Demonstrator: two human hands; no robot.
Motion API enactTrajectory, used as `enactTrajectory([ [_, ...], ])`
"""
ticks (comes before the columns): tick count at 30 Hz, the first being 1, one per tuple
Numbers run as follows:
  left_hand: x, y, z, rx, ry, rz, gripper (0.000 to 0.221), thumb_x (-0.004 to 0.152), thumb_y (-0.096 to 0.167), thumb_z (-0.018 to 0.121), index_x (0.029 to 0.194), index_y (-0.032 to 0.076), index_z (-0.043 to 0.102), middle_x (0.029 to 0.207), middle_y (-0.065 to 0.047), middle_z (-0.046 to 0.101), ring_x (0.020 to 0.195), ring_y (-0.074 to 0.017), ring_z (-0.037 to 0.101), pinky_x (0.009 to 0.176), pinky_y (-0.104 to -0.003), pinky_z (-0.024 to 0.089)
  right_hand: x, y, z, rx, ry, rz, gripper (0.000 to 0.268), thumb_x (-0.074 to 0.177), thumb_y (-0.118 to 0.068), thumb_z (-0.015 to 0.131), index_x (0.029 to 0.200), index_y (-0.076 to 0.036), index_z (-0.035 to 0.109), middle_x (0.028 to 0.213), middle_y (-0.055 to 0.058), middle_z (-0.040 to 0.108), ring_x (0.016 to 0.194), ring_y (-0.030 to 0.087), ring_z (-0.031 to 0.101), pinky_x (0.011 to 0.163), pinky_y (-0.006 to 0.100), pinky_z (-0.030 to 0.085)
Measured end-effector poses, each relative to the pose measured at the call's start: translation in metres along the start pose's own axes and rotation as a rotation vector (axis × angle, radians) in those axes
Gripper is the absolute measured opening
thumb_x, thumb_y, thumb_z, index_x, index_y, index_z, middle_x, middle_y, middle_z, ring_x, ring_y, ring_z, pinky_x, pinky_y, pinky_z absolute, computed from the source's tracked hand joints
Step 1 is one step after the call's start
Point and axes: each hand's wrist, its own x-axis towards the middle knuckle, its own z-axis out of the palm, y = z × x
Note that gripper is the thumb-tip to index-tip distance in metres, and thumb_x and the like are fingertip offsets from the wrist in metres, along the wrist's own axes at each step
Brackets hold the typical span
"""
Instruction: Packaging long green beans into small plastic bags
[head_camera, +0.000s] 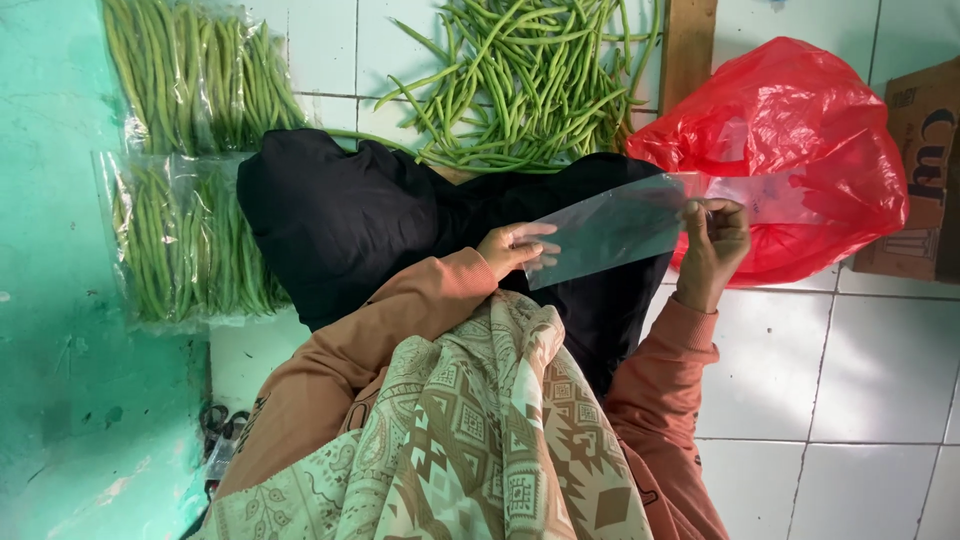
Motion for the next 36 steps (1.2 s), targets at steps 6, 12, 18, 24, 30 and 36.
enactTrajectory([
  [6,-0.002,0.103,0.000,0.766,0.204,0.576,0.088,0.100,0.038,0.079,0.166,0.020,0.024,0.165,-0.020,0.030,0.150,-0.0515,0.024,0.124,-0.067,0.024,0.020,-0.041,0.071,0.119,-0.184,-0.159,0.028,0.096,0.000,0.083,0.105,0.001,0.056,0.093,0.017,0.069,0.077,0.019,0.069,0.075,0.029,0.056],
  [12,0.021,0.182,-0.020,0.900,0.007,0.739,0.085,0.089,0.042,0.091,0.157,0.022,0.045,0.153,-0.004,0.051,0.148,-0.0315,0.041,0.123,-0.055,0.032,0.017,-0.068,0.160,-0.062,-0.485,-0.227,0.018,0.091,0.004,0.084,0.100,0.002,0.068,0.094,0.013,0.071,0.082,0.014,0.065,0.079,0.029,0.055],
  [18,0.030,0.207,-0.045,0.539,0.231,0.614,0.015,0.099,0.025,0.075,0.107,0.013,0.078,0.092,-0.005,0.079,0.091,-0.0069,0.072,0.087,-0.030,0.061,0.051,-0.054,0.208,-0.116,-0.558,-0.296,0.018,0.097,-0.002,0.081,0.108,0.000,0.068,0.095,0.014,0.073,0.084,0.019,0.067,0.080,0.035,0.054],
  [24,0.037,0.241,-0.079,0.188,0.374,0.848,0.028,0.099,0.017,0.073,0.126,0.007,0.068,0.094,-0.009,0.073,0.091,-0.0214,0.075,0.089,-0.035,0.065,0.117,-0.028,0.229,-0.366,-0.471,-0.222,0.011,0.100,-0.003,0.067,0.110,-0.007,0.065,0.104,0.004,0.066,0.087,0.016,0.060,0.070,0.029,0.049],
  [30,0.037,0.256,-0.064,0.218,0.639,0.748,0.048,0.098,0.055,0.059,0.113,0.012,0.074,0.100,-0.009,0.079,0.087,-0.0212,0.079,0.077,-0.029,0.061,0.155,0.078,0.261,-0.803,-0.651,-0.551,0.032,0.093,0.003,0.072,0.124,0.000,0.067,0.120,0.020,0.065,0.112,0.040,0.058,0.094,0.051,0.048],
  [36,0.039,0.257,-0.070,0.205,0.745,0.727,0.041,0.099,0.050,0.058,0.113,0.015,0.075,0.105,-0.008,0.080,0.091,-0.0199,0.080,0.083,-0.029,0.057,0.157,0.166,0.293,-1.151,-0.744,-0.435,0.061,0.087,-0.009,0.076,0.144,-0.006,0.056,0.138,0.017,0.060,0.129,0.039,0.050,0.090,0.058,0.052],
])
